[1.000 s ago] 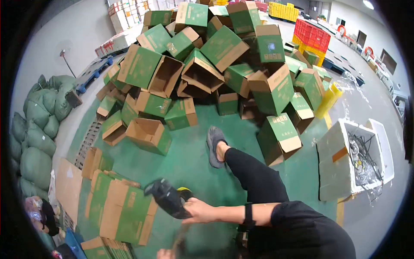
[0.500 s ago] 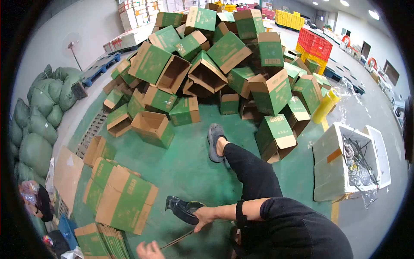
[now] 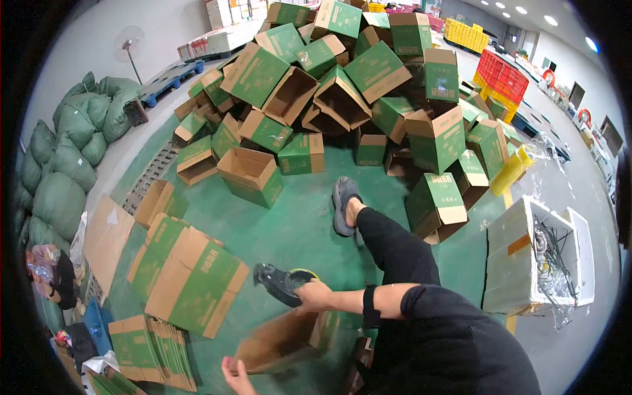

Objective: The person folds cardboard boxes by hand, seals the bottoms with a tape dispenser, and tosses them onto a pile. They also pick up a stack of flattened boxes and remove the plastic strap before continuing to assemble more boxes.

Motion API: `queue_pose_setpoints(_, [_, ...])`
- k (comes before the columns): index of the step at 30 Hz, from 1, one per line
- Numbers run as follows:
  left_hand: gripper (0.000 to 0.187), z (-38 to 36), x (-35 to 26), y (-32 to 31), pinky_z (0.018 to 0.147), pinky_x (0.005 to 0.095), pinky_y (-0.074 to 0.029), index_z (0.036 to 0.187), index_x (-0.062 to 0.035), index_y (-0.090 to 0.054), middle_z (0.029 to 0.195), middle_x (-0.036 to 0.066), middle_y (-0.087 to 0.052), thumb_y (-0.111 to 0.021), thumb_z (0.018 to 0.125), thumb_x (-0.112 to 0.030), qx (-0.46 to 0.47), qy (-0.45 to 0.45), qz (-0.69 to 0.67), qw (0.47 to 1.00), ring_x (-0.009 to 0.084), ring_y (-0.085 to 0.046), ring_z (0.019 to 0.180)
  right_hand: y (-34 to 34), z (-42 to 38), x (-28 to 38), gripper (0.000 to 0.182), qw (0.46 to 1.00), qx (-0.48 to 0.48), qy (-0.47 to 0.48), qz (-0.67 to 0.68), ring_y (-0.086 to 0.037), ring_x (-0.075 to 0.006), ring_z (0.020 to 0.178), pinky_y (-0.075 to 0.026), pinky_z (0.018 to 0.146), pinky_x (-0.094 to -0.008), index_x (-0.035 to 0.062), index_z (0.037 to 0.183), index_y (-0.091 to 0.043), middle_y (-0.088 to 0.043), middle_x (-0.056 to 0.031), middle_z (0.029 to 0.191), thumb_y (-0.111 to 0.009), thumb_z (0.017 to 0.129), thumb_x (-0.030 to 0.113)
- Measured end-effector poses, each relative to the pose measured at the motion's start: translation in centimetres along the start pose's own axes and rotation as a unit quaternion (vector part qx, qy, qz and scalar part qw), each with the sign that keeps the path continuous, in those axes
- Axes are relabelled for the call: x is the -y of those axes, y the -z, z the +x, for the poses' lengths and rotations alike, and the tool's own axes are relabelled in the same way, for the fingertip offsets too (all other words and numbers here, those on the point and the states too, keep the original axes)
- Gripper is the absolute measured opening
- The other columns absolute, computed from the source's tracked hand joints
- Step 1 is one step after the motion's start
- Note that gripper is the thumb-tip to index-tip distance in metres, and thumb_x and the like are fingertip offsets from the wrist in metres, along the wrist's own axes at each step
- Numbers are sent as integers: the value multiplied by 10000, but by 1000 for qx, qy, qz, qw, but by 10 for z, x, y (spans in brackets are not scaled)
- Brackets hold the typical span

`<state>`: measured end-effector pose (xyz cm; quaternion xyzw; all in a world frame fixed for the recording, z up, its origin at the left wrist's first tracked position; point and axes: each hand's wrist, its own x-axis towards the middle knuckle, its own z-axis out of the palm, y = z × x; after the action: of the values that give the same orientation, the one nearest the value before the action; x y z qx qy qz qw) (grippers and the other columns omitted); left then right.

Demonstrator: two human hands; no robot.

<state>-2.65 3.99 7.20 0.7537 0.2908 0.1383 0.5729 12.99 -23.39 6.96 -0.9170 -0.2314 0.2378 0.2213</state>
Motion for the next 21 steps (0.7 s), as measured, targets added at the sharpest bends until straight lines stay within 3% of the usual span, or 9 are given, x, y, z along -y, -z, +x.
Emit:
queue_pose_setpoints(4, [565,-9,-4,-10,879,343,-397,1216,13,-433,1143,166,-520,-657,778,-264,101,-75,112,986,247,-498,1031,-9,20,36,406,985,-146,85,35,-593,-300,710,-385,765,-389,38,820,-559,-612,-148,702,-674,620,372])
queue_pose_setpoints(6, [533,35,38,19,846,428,-414,1221,16,-404,1159,208,-503,-577,717,-7,92,-2,126,988,343,-505,1040,-26,41,49,414,975,-176,131,44,-577,-283,699,-367,754,-356,43,804,-550,-594,-128,671,-695,609,379])
queue_pose_setpoints(10, [377,74,42,14,753,387,-455,1126,51,-475,882,211,-590,-487,758,-26,131,142,400,896,329,-585,876,-55,58,80,413,939,-270,206,49,-557,-236,762,-358,773,-341,57,792,-542,-564,-82,702,-699,616,396])
queue_pose_setpoints(12, [372,49,43,-18,753,390,-467,1086,39,-515,918,183,-603,-544,742,-98,66,-35,358,931,293,-600,867,-53,55,86,349,892,-352,270,86,-534,-232,791,-370,787,-359,53,793,-538,-547,-72,723,-674,619,324])
queue_pose_setpoints(14, [444,38,34,-61,775,381,-474,1076,10,-533,1004,167,-605,-636,698,-198,-62,2,716,695,277,-603,883,-51,56,84,294,853,-408,319,69,-519,-229,773,-387,781,-370,48,785,-538,-529,-70,724,-635,610,263])
queue_pose_setpoints(16, [610,47,-19,-61,813,365,-468,1132,-14,-493,1089,148,-574,-713,628,-279,150,-41,414,897,254,-574,962,-50,54,90,187,799,-464,377,60,-497,-202,717,-417,750,-398,63,711,-522,-495,-52,699,-534,549,155])
queue_pose_setpoints(18, [521,74,100,-20,957,379,-352,1107,-23,-519,1134,147,-549,-606,751,-393,242,-44,470,848,272,-472,1119,-41,45,93,139,831,-402,384,20,-486,-180,673,-427,721,-362,85,668,-514,-479,-24,660,-534,547,151])
queue_pose_setpoints(20, [640,46,17,-38,1011,369,-264,1227,-17,-432,1259,150,-454,-522,795,-481,359,187,463,789,291,-409,1179,-57,57,91,182,800,-416,433,18,-506,-169,719,-436,730,-361,77,726,-557,-515,-26,695,-540,565,159])
queue_pose_setpoints(21, [742,33,-25,-46,1013,374,-258,1234,-10,-430,1265,195,-431,-542,748,-560,367,112,403,831,295,-365,1215,-64,64,95,205,791,-427,438,19,-509,-172,734,-435,748,-364,73,746,-561,-524,-30,713,-541,562,162])
